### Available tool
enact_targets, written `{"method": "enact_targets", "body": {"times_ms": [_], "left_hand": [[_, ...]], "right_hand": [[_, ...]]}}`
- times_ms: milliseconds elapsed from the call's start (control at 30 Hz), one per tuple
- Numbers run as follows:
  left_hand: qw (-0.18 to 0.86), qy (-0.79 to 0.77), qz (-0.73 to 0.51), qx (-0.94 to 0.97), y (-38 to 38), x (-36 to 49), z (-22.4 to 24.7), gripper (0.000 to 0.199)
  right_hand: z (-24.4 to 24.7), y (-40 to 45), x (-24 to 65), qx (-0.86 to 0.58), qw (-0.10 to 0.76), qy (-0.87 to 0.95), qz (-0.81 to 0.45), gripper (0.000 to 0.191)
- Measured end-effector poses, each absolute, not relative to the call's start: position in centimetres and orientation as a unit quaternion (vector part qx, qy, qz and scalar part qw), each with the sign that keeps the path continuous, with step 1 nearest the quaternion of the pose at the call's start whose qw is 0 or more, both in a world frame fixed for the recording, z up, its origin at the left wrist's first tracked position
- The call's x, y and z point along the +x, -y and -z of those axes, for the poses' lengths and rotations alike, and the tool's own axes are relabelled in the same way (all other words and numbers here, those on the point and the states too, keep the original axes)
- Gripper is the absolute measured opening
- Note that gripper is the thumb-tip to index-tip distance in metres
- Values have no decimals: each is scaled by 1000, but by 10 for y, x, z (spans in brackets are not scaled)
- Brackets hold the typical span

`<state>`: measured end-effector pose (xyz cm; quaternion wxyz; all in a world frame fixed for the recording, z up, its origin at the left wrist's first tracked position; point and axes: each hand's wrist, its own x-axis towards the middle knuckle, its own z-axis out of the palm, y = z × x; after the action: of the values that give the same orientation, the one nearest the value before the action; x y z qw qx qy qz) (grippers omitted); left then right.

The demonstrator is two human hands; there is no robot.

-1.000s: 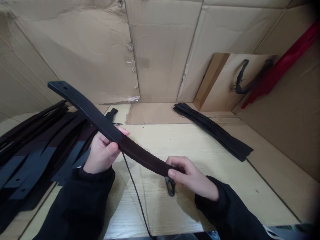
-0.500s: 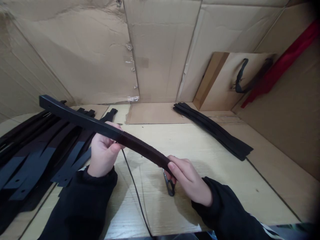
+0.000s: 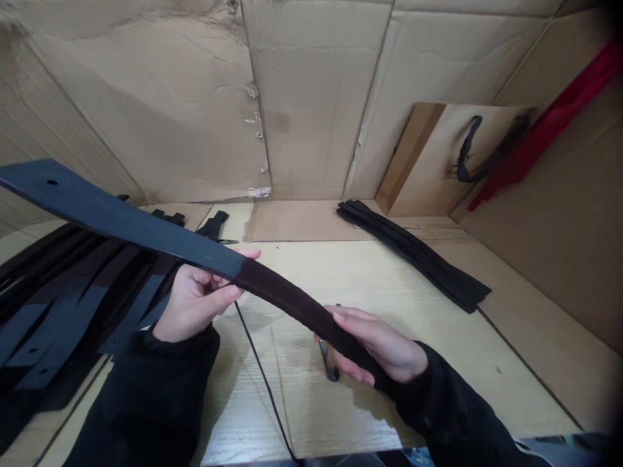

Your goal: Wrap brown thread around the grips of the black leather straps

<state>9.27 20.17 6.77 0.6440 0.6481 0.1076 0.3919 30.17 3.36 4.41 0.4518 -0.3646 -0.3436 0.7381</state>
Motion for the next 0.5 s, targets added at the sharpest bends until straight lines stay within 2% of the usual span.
{"method": "enact_targets", "body": {"times_ms": [133, 333, 500], "left_hand": [[633, -59, -382, 671, -199, 95, -73, 40], [605, -136, -427, 659, -201, 94, -70, 33], [572, -168, -477, 646, -203, 96, -65, 22]], "right_hand": [[-41, -34, 303, -341, 439, 347, -756, 37], [-37, -36, 303, -320, 433, 362, -761, 39], [-47, -33, 302, -406, 415, 455, -676, 47]]}}
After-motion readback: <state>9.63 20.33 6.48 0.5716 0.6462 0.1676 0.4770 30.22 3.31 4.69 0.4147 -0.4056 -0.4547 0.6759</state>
